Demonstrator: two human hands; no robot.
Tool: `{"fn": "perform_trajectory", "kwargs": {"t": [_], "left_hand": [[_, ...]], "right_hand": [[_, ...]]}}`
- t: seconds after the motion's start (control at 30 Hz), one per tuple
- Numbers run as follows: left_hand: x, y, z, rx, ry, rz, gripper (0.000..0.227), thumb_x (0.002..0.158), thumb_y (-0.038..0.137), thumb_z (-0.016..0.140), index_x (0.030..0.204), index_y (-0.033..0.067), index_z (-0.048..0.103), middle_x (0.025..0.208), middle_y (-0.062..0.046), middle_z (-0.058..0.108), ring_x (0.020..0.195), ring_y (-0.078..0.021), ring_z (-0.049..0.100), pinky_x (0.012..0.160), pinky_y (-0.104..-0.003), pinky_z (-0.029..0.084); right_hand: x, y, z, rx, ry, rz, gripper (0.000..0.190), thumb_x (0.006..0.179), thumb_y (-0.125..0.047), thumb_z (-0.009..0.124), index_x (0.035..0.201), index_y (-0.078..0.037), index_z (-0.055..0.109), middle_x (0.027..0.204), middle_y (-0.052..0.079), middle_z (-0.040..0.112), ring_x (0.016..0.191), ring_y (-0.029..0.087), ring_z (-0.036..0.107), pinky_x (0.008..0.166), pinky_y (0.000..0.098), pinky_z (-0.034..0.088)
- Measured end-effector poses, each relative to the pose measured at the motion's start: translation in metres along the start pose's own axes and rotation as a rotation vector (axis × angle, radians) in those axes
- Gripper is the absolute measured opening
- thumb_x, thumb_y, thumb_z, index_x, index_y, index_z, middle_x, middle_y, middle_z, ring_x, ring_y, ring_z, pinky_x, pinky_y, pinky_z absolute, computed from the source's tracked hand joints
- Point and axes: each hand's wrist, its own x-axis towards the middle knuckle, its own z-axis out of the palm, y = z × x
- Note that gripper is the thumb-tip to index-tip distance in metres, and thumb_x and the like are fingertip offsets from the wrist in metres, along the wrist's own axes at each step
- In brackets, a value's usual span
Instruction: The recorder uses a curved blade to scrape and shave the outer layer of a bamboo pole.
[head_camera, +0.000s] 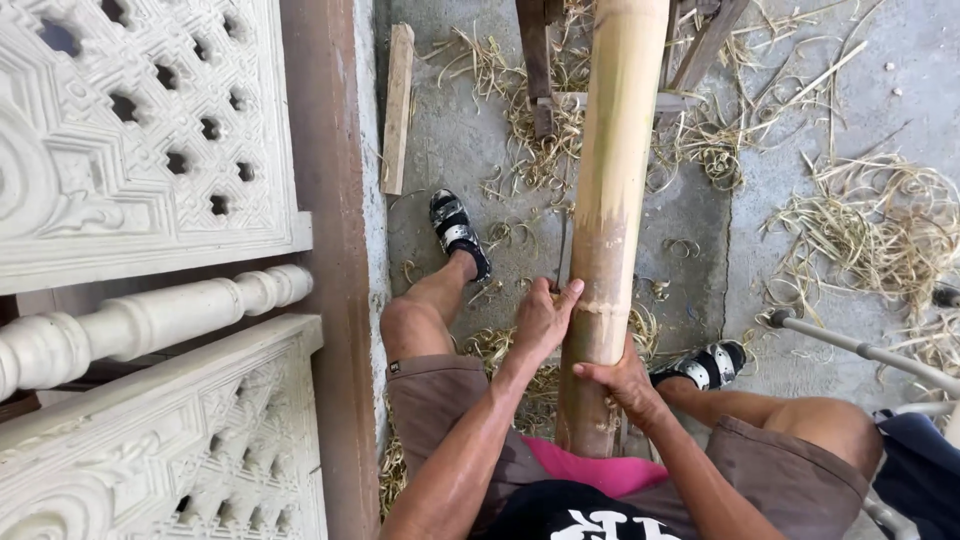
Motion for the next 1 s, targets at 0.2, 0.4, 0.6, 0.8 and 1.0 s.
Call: {"fn": "perform_trajectory", "kwargs": {"t": [0.2, 0.4, 0.6, 0.8, 1.0], "left_hand": [[-0.009, -0.010, 0.004, -0.298, 0.247, 0.008, 0.058, 0.096, 0.058, 0.057, 0.103, 0.0003, 0.054, 0.076, -0.009, 0.064, 0.062, -0.0192, 0.066, 0.050, -0.035, 0.055], [-0.038, 0.046, -0.084, -0.292, 0.396, 0.329, 0.040, 0.101, 0.045, 0.059, 0.100, 0.0047, 0.056, 0.080, -0.004, 0.068, 0.066, -0.0134, 0.068, 0.050, -0.031, 0.056], [-0.036, 0.046, -0.098, 0.086, 0.291, 0.577, 0.048, 0.105, 0.051, 0.058, 0.091, 0.0051, 0.066, 0.081, -0.007, 0.066, 0.063, -0.0154, 0.060, 0.047, -0.032, 0.047], [0.007, 0.033, -0.049, 0.402, -0.066, 0.436, 0.058, 0.099, 0.063, 0.056, 0.087, 0.0076, 0.071, 0.055, 0.001, 0.055, 0.044, -0.0099, 0.050, 0.042, -0.030, 0.040], [0.125, 0.086, -0.038, 0.413, 0.093, 0.655, 0.055, 0.102, 0.062, 0.043, 0.086, 0.0146, 0.066, 0.053, 0.007, 0.047, 0.038, -0.0061, 0.037, 0.029, -0.027, 0.030]], "right_hand": [[0.000, 0.009, -0.006, -0.110, 0.051, 0.041, 0.106, 0.059, -0.041, 0.089, 0.142, 0.003, 0.040, 0.130, 0.026, 0.061, 0.118, 0.037, 0.063, 0.100, 0.0528, 0.055], [-0.010, -0.005, -0.104, -0.153, 0.199, 0.063, 0.074, 0.087, -0.038, 0.073, 0.143, 0.000, 0.043, 0.125, 0.019, 0.061, 0.112, 0.029, 0.066, 0.096, 0.0418, 0.054], [-0.035, -0.088, -0.164, 0.029, 0.828, -0.446, 0.020, 0.108, -0.017, 0.061, 0.121, -0.003, 0.052, 0.107, 0.005, 0.065, 0.090, 0.015, 0.068, 0.080, 0.0283, 0.060], [0.014, -0.146, -0.087, -0.690, 0.205, -0.164, 0.042, 0.098, -0.028, 0.067, 0.133, -0.007, 0.057, 0.117, 0.016, 0.069, 0.104, 0.026, 0.068, 0.081, 0.0368, 0.059], [0.141, -0.170, -0.089, -0.991, 0.243, -0.363, 0.036, 0.108, -0.039, 0.053, 0.113, -0.006, 0.068, 0.079, 0.015, 0.070, 0.046, 0.015, 0.047, 0.033, 0.0303, 0.037]]}}
